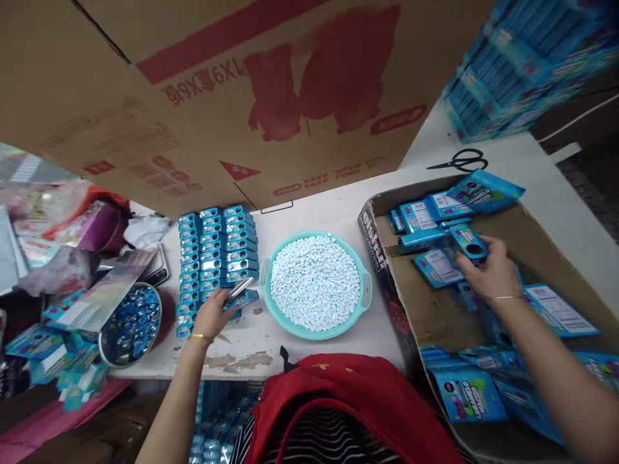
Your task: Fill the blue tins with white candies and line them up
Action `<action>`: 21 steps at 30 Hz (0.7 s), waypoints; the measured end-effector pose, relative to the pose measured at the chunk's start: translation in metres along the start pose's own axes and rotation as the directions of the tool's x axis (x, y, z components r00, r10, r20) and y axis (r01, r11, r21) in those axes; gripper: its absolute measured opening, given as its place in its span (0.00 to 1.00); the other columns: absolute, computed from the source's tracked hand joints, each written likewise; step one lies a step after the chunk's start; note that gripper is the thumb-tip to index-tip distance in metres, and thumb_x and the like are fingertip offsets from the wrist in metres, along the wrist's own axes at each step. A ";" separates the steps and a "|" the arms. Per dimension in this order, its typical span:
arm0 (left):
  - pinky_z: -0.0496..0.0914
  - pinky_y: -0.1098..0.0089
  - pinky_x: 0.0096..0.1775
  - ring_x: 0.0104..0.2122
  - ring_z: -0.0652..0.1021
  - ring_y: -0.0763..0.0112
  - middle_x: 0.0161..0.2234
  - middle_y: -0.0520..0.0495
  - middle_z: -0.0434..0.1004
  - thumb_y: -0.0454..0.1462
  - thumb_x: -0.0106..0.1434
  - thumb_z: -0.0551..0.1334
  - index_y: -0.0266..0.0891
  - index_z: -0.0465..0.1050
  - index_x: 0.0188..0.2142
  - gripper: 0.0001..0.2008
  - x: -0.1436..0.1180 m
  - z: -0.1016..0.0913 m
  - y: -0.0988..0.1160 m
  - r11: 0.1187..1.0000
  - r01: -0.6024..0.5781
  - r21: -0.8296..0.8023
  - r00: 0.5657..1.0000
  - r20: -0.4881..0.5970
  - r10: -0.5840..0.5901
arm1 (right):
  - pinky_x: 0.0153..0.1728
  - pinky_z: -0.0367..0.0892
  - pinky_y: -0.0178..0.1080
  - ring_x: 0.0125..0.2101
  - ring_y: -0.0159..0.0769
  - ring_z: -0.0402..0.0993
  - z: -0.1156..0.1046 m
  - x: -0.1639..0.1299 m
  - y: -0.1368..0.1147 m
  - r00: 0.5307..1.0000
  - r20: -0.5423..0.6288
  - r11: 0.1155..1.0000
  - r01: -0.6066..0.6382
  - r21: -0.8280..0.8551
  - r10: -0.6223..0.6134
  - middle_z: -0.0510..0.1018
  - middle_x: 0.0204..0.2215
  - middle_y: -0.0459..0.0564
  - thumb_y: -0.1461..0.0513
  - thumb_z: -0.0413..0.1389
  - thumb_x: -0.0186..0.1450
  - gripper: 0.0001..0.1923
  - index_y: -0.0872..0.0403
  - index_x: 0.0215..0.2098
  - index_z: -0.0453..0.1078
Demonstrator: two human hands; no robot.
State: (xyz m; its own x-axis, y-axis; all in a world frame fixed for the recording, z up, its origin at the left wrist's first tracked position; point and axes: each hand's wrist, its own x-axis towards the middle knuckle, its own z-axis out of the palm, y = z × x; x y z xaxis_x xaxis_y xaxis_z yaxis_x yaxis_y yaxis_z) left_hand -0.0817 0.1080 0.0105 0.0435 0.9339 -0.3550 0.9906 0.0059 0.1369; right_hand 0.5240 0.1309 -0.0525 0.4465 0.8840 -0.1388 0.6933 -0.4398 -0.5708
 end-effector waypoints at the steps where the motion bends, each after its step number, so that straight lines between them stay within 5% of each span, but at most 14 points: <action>1: 0.69 0.67 0.39 0.37 0.75 0.64 0.41 0.46 0.71 0.42 0.60 0.59 0.41 0.69 0.41 0.11 0.008 0.008 -0.004 1.000 0.015 0.015 1.000 0.019 -0.015 | 0.45 0.67 0.58 0.45 0.59 0.73 -0.006 -0.009 -0.015 1.000 0.008 0.995 0.007 0.098 -0.008 0.75 0.47 0.57 0.50 0.54 0.60 0.28 0.48 0.57 0.58; 5: 0.69 0.66 0.38 0.39 0.76 0.62 0.43 0.43 0.70 0.39 0.59 0.60 0.40 0.69 0.43 0.13 0.032 0.031 -0.014 0.998 0.056 0.026 0.998 -0.007 -0.056 | 0.46 0.69 0.52 0.48 0.55 0.71 -0.029 -0.048 -0.070 0.970 0.199 0.884 0.031 0.467 -0.139 0.75 0.47 0.51 0.47 0.59 0.57 0.26 0.42 0.52 0.64; 7: 0.70 0.64 0.40 0.42 0.75 0.59 0.47 0.40 0.69 0.39 0.60 0.60 0.38 0.67 0.47 0.16 0.035 0.036 -0.017 0.998 0.066 0.009 0.997 -0.041 -0.065 | 0.44 0.72 0.47 0.46 0.51 0.72 -0.037 -0.072 -0.093 0.890 0.410 0.844 -0.059 0.533 -0.197 0.75 0.46 0.50 0.49 0.63 0.55 0.25 0.42 0.49 0.66; 9: 0.70 0.62 0.43 0.45 0.74 0.58 0.49 0.37 0.67 0.41 0.61 0.60 0.37 0.63 0.50 0.20 0.031 0.037 -0.014 0.998 0.052 -0.036 0.993 -0.102 -0.056 | 0.40 0.73 0.42 0.41 0.44 0.75 -0.037 -0.099 -0.112 0.731 0.623 0.813 -0.166 0.558 -0.278 0.77 0.42 0.49 0.51 0.64 0.55 0.24 0.46 0.47 0.67; 12: 0.69 0.62 0.45 0.43 0.74 0.61 0.43 0.41 0.71 0.43 0.64 0.55 0.37 0.63 0.49 0.17 0.015 0.036 0.004 0.976 -0.110 -0.187 0.988 -0.128 0.086 | 0.37 0.72 0.37 0.34 0.35 0.75 -0.020 -0.140 -0.128 0.421 0.810 0.756 -0.342 0.559 -0.408 0.77 0.34 0.47 0.52 0.66 0.53 0.23 0.52 0.42 0.69; 14: 0.69 0.63 0.44 0.40 0.75 0.63 0.39 0.44 0.73 0.42 0.66 0.53 0.39 0.66 0.45 0.12 0.002 0.036 0.025 0.930 -0.245 -0.273 0.969 -0.029 0.246 | 0.37 0.72 0.37 0.34 0.34 0.75 -0.002 -0.160 -0.130 0.333 0.845 0.684 -0.496 0.535 -0.419 0.78 0.33 0.47 0.51 0.67 0.52 0.25 0.54 0.42 0.70; 16: 0.69 0.65 0.43 0.39 0.75 0.64 0.38 0.45 0.73 0.38 0.65 0.54 0.39 0.68 0.41 0.08 -0.010 0.041 0.051 0.915 -0.300 -0.268 0.932 0.120 0.341 | 0.38 0.72 0.40 0.34 0.37 0.77 0.018 -0.166 -0.127 0.393 0.851 0.585 -0.619 0.525 -0.348 0.79 0.34 0.50 0.48 0.66 0.52 0.26 0.55 0.43 0.71; 18: 0.68 0.65 0.41 0.38 0.75 0.63 0.38 0.44 0.73 0.34 0.63 0.56 0.39 0.69 0.38 0.05 -0.016 0.050 0.080 0.942 -0.274 -0.192 0.924 0.220 0.313 | 0.40 0.73 0.43 0.38 0.41 0.77 0.039 -0.157 -0.125 0.556 0.796 0.497 -0.634 0.592 -0.239 0.80 0.38 0.51 0.47 0.64 0.54 0.27 0.54 0.46 0.71; 21: 0.68 0.64 0.40 0.39 0.75 0.61 0.40 0.41 0.72 0.29 0.60 0.56 0.38 0.68 0.36 0.05 -0.009 0.074 0.121 0.980 -0.158 -0.118 0.961 0.209 0.180 | 0.47 0.70 0.47 0.47 0.45 0.74 0.073 -0.129 -0.125 0.774 0.615 0.470 -0.492 0.733 -0.149 0.78 0.46 0.50 0.48 0.64 0.53 0.32 0.51 0.53 0.69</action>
State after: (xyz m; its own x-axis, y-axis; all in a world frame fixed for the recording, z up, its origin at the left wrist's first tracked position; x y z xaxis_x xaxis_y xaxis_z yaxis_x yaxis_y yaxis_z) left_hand 0.0469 0.0735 -0.0381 0.2468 0.8243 -0.5096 0.9490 -0.0992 0.2992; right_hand 0.3382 0.0835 -0.0219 -0.1056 0.8477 -0.5198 -0.3086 -0.5249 -0.7932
